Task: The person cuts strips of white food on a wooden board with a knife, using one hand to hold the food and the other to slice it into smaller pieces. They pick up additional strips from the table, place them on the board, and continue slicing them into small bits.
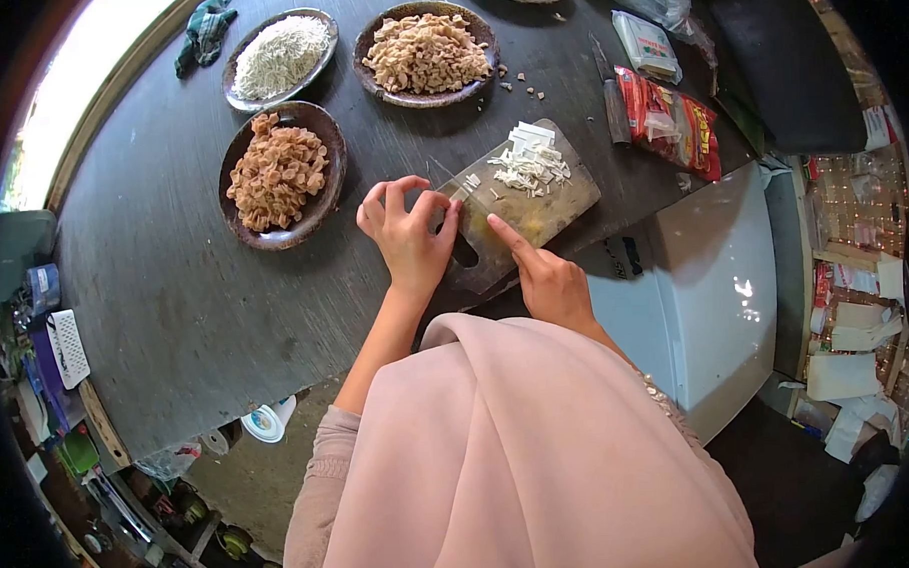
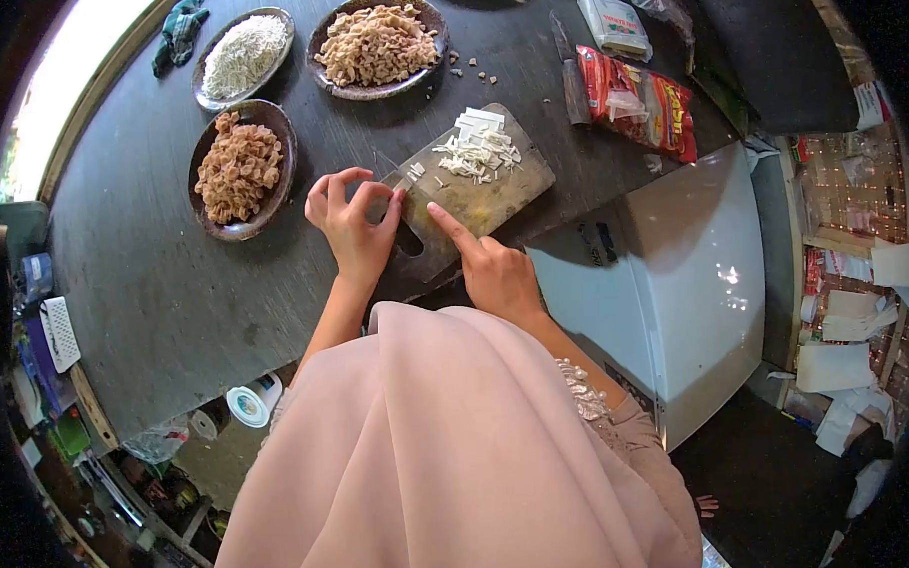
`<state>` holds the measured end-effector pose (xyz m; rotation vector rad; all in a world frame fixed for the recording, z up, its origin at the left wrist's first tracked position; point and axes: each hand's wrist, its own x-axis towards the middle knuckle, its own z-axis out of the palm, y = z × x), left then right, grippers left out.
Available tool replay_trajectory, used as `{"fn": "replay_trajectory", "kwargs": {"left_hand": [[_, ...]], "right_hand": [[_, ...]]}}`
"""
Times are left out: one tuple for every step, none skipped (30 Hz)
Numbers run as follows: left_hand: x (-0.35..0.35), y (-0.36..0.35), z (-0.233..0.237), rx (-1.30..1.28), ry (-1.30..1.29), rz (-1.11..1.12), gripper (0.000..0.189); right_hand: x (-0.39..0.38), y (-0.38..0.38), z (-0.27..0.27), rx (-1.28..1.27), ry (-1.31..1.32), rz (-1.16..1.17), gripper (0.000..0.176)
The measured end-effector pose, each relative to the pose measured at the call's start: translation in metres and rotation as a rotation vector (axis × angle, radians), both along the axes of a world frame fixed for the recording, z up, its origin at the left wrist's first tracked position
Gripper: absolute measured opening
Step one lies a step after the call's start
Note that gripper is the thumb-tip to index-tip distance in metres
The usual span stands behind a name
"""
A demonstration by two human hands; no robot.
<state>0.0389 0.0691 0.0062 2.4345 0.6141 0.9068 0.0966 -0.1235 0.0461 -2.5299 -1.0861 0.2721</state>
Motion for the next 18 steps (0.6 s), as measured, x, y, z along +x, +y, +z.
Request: {"fn": "replay_trajectory", "kwargs": {"left_hand": [[-0.0014, -0.0003, -0.0004, -0.004, 0.003, -0.002, 0.017], [-0.0024, -0.0008, -0.0004, -0.006, 0.005, -0.003, 0.017], [-0.0022, -0.0011, -0.0001, -0.009, 0.005, -0.002, 0.017], [-0.0014, -0.0007, 0.0001, -0.010, 0.002, -0.001, 0.017], [-0.0018, -0.0009, -0.0001, -0.011, 0.003, -0.002, 0.017], [-0.0015, -0.0007, -0.0004, -0.010, -0.001, -0.001, 0.017], [-0.0012, -0.0005, -0.0003, -0.010, -0.004, 0.000, 0.017], [-0.0009, 0.0001, 0.0001, -0.008, -0.007, 0.001, 0.017], [-0.0011, 0.0004, 0.0006, -0.004, -0.001, -0.004, 0.017], [-0.0018, 0.0005, 0.0006, -0.001, 0.007, -0.010, 0.017], [-0.0022, 0.0003, 0.0000, -0.003, 0.008, -0.010, 0.017], [-0.0018, -0.0001, -0.0007, -0.010, 0.003, -0.006, 0.017], [-0.0011, -0.0004, -0.0013, -0.018, -0.002, -0.003, 0.017], [-0.0007, -0.0002, -0.0016, -0.019, -0.002, -0.003, 0.017], [-0.0007, 0.0005, -0.0018, -0.013, -0.005, -0.004, 0.017], [-0.0016, 0.0006, -0.0018, -0.007, -0.006, -0.007, 0.017], [-0.0017, 0.0002, -0.0015, -0.006, -0.008, -0.008, 0.017], [-0.0020, -0.0005, -0.0010, -0.009, -0.003, -0.008, 0.017]], "right_hand": [[-0.0013, -0.0007, -0.0009, 0.002, 0.008, -0.002, 0.079], [-0.0026, -0.0019, -0.0014, 0.003, 0.015, -0.008, 0.079], [-0.0023, -0.0017, -0.0013, 0.001, 0.015, -0.009, 0.079], [-0.0010, 0.0005, -0.0014, -0.014, 0.004, -0.007, 0.080], [-0.0013, 0.0019, -0.0014, -0.030, -0.004, -0.006, 0.080], [-0.0013, 0.0030, -0.0012, -0.028, -0.006, -0.007, 0.080], [-0.0011, 0.0041, -0.0008, -0.025, -0.012, -0.006, 0.080], [-0.0006, 0.0054, -0.0006, -0.020, -0.019, -0.005, 0.080], [-0.0001, 0.0052, 0.0000, -0.018, -0.020, -0.002, 0.080], [-0.0002, 0.0031, 0.0006, -0.003, -0.011, -0.003, 0.080], [-0.0007, 0.0014, 0.0010, 0.009, -0.001, -0.007, 0.081], [-0.0007, 0.0008, -0.0002, 0.007, -0.001, -0.008, 0.081], [-0.0001, 0.0004, -0.0027, -0.003, -0.013, -0.007, 0.080], [0.0003, 0.0014, -0.0032, -0.012, -0.023, -0.005, 0.079], [0.0013, 0.0031, -0.0027, -0.012, -0.023, -0.003, 0.079], [0.0016, 0.0048, -0.0011, -0.027, -0.004, -0.008, 0.078], [0.0025, 0.0058, 0.0004, -0.041, 0.011, -0.015, 0.078], [0.0014, 0.0050, 0.0010, -0.041, 0.009, -0.017, 0.078]]}}
